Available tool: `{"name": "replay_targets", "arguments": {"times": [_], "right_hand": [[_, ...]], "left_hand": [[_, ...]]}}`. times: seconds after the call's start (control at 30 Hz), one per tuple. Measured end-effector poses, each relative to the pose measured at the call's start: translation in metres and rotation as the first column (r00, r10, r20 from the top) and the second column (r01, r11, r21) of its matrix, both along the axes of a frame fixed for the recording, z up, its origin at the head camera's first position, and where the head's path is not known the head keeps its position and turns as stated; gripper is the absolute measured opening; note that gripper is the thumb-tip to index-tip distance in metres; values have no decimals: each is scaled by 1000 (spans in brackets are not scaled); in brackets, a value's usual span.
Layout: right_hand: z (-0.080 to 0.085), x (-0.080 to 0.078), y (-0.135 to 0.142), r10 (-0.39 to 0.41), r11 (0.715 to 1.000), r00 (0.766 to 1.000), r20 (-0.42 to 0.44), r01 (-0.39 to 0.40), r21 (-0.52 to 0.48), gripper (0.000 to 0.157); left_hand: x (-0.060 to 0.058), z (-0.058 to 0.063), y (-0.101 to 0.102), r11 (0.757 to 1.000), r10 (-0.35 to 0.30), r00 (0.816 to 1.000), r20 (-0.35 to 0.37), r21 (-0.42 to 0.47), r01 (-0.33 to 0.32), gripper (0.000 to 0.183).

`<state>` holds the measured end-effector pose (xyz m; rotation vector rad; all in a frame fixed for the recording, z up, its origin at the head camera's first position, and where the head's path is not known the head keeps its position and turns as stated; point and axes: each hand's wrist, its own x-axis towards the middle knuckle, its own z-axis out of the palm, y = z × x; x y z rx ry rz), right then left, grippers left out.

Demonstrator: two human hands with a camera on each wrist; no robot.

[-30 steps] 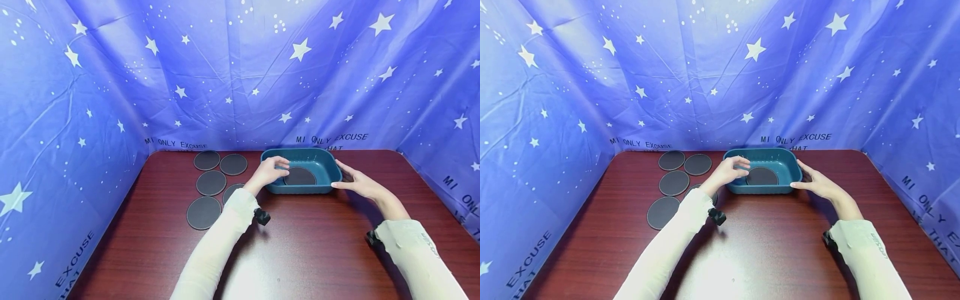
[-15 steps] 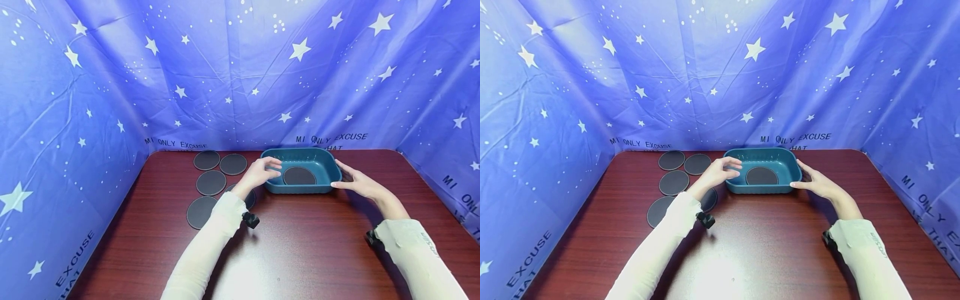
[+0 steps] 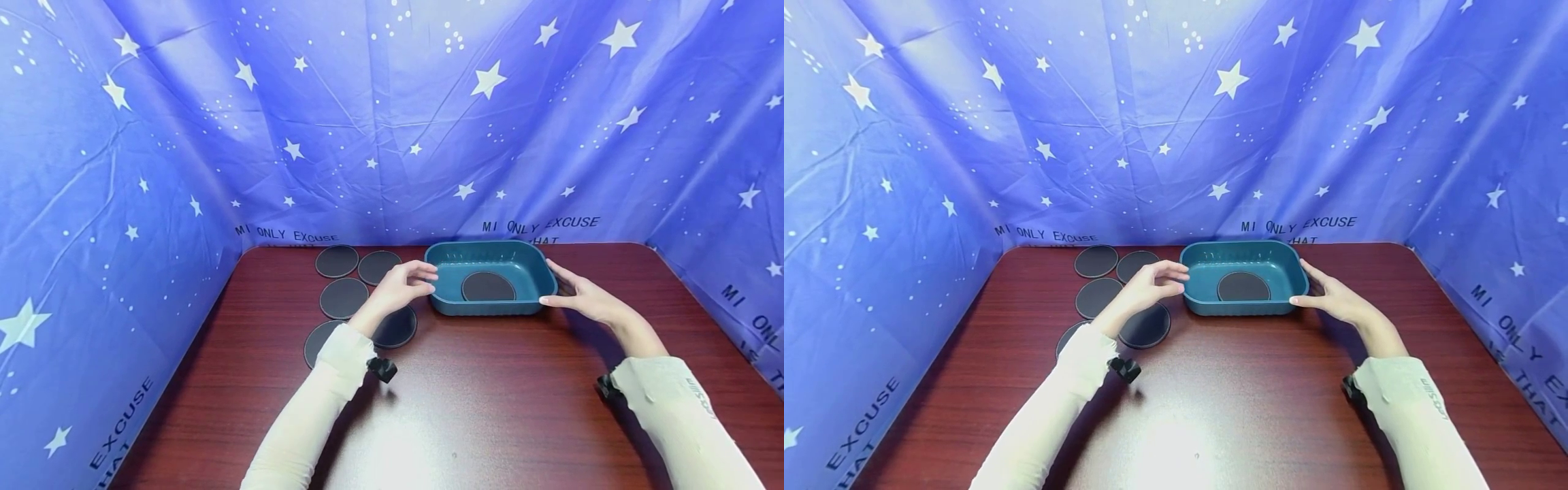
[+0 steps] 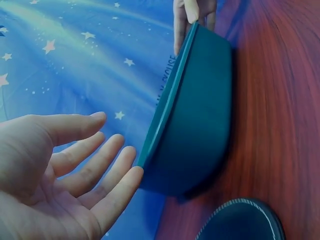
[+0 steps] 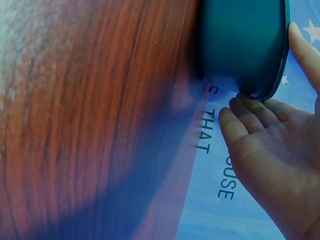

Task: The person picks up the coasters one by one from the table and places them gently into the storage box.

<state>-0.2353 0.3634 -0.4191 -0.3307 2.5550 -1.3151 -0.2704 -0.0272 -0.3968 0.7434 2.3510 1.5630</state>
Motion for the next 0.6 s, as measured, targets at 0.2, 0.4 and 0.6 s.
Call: {"name": "replay_targets", "arguments": {"times": [0.2, 0.4, 0.6], "right_hand": [[-2, 0, 1, 6, 1000, 1000, -4, -6, -13, 94], [-1, 0, 1, 2, 1000, 1000, -7, -2, 2, 94], [-1, 0, 0, -6, 1000, 1000, -9, 6, 19, 94]], "left_hand": [[4, -8, -18, 1000, 24, 1000, -9, -12, -24, 39], [7, -11, -39, 999, 39, 999, 3, -10, -39, 38], [10, -14, -63, 998, 52, 999, -7, -25, -52, 40]]}}
